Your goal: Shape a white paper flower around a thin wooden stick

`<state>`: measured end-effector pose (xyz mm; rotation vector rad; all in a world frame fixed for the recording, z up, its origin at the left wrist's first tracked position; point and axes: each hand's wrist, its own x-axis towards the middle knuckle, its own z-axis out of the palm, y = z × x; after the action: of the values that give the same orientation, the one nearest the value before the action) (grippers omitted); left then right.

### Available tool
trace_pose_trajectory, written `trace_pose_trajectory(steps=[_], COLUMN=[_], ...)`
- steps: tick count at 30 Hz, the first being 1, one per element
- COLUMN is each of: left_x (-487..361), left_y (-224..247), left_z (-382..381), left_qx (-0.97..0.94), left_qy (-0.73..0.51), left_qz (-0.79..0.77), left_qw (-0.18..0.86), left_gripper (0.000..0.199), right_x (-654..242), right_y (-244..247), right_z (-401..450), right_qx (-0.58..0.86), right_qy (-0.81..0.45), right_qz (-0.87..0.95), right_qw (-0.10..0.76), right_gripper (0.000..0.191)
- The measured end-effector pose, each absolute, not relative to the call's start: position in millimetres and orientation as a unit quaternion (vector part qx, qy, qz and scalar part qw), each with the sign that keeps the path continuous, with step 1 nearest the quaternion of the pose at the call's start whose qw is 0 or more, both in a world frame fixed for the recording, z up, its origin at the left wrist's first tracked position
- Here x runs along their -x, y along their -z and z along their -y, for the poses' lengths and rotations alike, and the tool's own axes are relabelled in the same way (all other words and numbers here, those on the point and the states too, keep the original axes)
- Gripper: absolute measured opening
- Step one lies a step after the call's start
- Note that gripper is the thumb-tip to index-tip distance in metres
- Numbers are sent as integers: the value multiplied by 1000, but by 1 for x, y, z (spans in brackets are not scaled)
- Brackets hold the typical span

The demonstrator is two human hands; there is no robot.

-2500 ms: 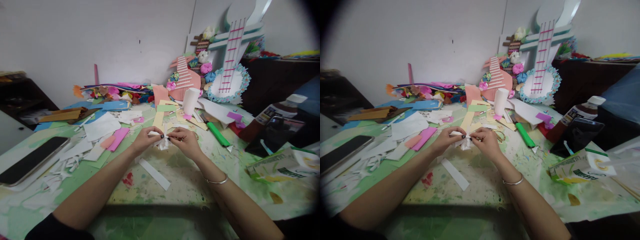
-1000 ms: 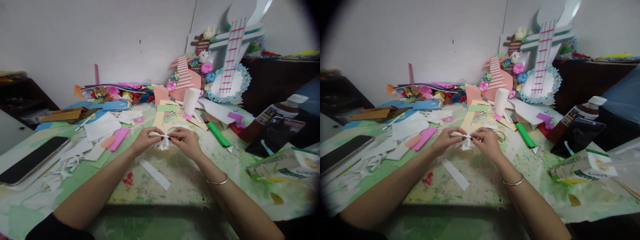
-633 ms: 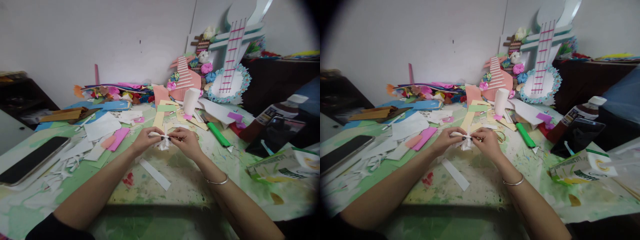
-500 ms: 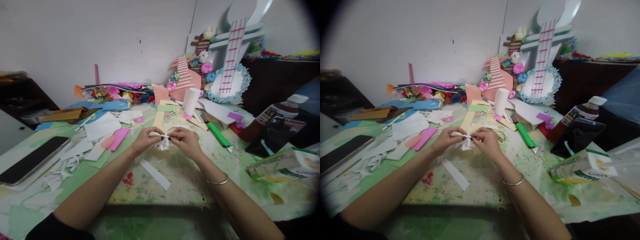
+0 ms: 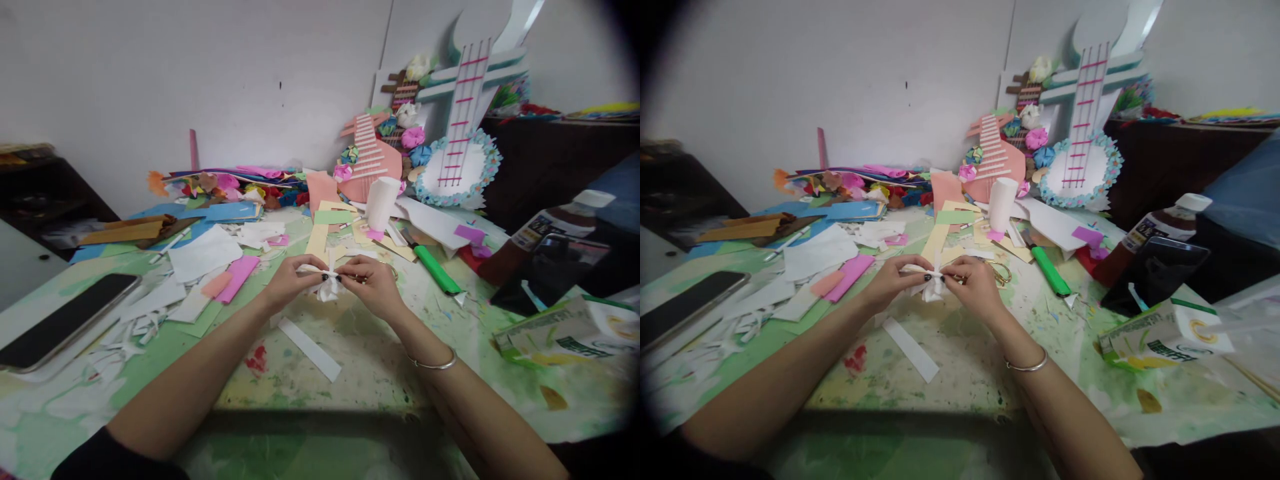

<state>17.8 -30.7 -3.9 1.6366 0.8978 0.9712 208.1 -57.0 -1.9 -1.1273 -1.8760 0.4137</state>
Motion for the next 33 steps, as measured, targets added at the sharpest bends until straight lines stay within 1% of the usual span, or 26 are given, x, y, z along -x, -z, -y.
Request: trace_pose_trajectory(steps=[20,33], left_x=[-18,-18], left_y=[4,7], left_z=[30,29], left_qx=[-693,-676], left_qy=[-398,-394], left_qz=[-375,-376], left_qw=[470,496], left_gripper=[23,24], right_x=[-208,-208], right_y=[1,1], right_z=[57,58], right_qx=[452,458], right_qy=[-161,-167], right_qz=[758,755], right_qw=[441,439], right_gripper=[19,18])
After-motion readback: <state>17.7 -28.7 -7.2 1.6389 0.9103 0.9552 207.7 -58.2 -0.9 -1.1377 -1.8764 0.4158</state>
